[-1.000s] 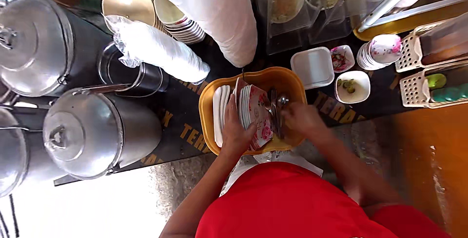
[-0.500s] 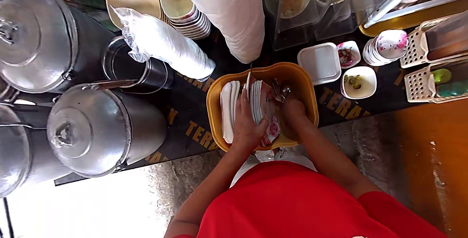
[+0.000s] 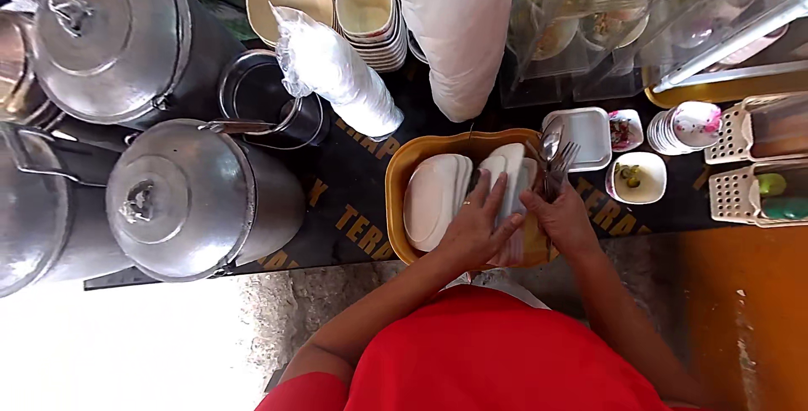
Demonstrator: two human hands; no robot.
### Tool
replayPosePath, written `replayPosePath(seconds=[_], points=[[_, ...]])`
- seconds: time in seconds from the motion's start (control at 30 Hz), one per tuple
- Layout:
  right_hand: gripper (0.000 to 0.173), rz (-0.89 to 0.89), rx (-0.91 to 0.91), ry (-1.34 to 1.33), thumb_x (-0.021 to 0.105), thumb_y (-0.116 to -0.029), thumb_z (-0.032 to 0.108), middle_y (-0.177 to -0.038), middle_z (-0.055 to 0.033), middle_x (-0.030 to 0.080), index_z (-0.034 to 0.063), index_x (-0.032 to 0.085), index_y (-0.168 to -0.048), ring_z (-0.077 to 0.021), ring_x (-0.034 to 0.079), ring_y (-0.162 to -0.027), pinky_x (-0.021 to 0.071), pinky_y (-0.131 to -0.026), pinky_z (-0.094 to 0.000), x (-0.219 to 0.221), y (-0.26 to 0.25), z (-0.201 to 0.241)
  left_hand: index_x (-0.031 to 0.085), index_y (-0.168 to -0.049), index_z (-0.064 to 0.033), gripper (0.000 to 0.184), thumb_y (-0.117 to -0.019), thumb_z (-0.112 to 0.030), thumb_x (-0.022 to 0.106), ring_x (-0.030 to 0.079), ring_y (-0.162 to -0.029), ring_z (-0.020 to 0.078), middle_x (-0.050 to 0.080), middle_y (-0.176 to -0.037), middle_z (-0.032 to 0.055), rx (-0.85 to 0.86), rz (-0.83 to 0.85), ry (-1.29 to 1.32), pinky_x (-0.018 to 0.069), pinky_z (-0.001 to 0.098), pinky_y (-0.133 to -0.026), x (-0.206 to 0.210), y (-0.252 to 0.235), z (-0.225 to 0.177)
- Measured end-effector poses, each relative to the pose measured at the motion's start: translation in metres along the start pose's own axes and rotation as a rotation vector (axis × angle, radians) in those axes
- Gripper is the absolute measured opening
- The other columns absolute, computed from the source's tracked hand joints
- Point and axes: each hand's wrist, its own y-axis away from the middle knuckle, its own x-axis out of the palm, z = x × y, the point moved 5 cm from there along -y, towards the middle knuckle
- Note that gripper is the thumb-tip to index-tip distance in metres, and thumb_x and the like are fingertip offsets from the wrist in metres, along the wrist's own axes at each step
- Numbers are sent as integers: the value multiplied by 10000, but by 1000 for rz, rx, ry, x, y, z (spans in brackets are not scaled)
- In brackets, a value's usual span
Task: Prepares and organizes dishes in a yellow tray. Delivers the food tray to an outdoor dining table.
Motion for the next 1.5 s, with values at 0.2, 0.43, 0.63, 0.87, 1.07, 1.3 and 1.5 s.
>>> replayPosePath(seconds=[0.2,0.43,0.63,0.87,1.07,1.3,1.5], points=[[536,-192,85,175,832,-852,247,-996,-153,630,-1,563,-1243,-229,617,-853,536,-769,-466,-38,-12,-16,545,-1388,121,464,-1032,-176,580,468,-1424,426,399,-1567,311,197,-67,-328,467,484,-1109,14,7,11],[550,-216,166,480,776,-910,404,-946,-209,613,-24,579,-1193,-299,586,-766,491,-721,-533,-73,-15,-34,738,-1139,-28,272,-909,55,620,598,-1312,362,648,-1387,160,372,-265,-842,376,625,-1135,-22,37,34],[438,-218,-279,746,694,-987,298,-1059,-347,631,-106,632,-1148,-525,638,-969,490,-815,-682,-52,-1,22,690,-1274,-43,407,-884,31,598,504,-1376,456,515,-1472,299,257,-587,-551,366,637,-1137,-54,50,51],[225,514,-731,1241,577,-966,-53,-980,-246,702,13,696,-1145,-469,699,-908,547,-713,-623,54,-61,41,684,-1268,8,431,-846,56,607,486,-1367,499,457,-1489,355,92,-635,-397,445,554,-1101,-66,54,60],[270,713,-384,1653,424,-1051,-6,-1129,-264,678,-56,651,-1187,-467,659,-1087,531,-826,-613,120,-101,37,680,-1291,-13,443,-861,58,598,495,-1365,484,469,-1491,334,53,-620,-397,459,541,-1094,-71,60,64],[146,688,-337,1692,583,-968,-29,-1230,-303,615,-105,703,-1003,-512,581,-1172,501,-889,-654,100,-101,66,695,-1276,-23,442,-853,74,609,504,-1362,472,464,-1503,323,41,-620,-377,477,529,-1078,-73,61,62],[305,710,-214,1510,544,-1071,208,-1020,-290,678,-74,658,-1057,-495,652,-1039,482,-890,-671,50,-93,86,703,-1264,-22,424,-852,49,633,524,-1344,468,494,-1469,330,89,-632,-373,484,517,-1077,-76,61,64]])
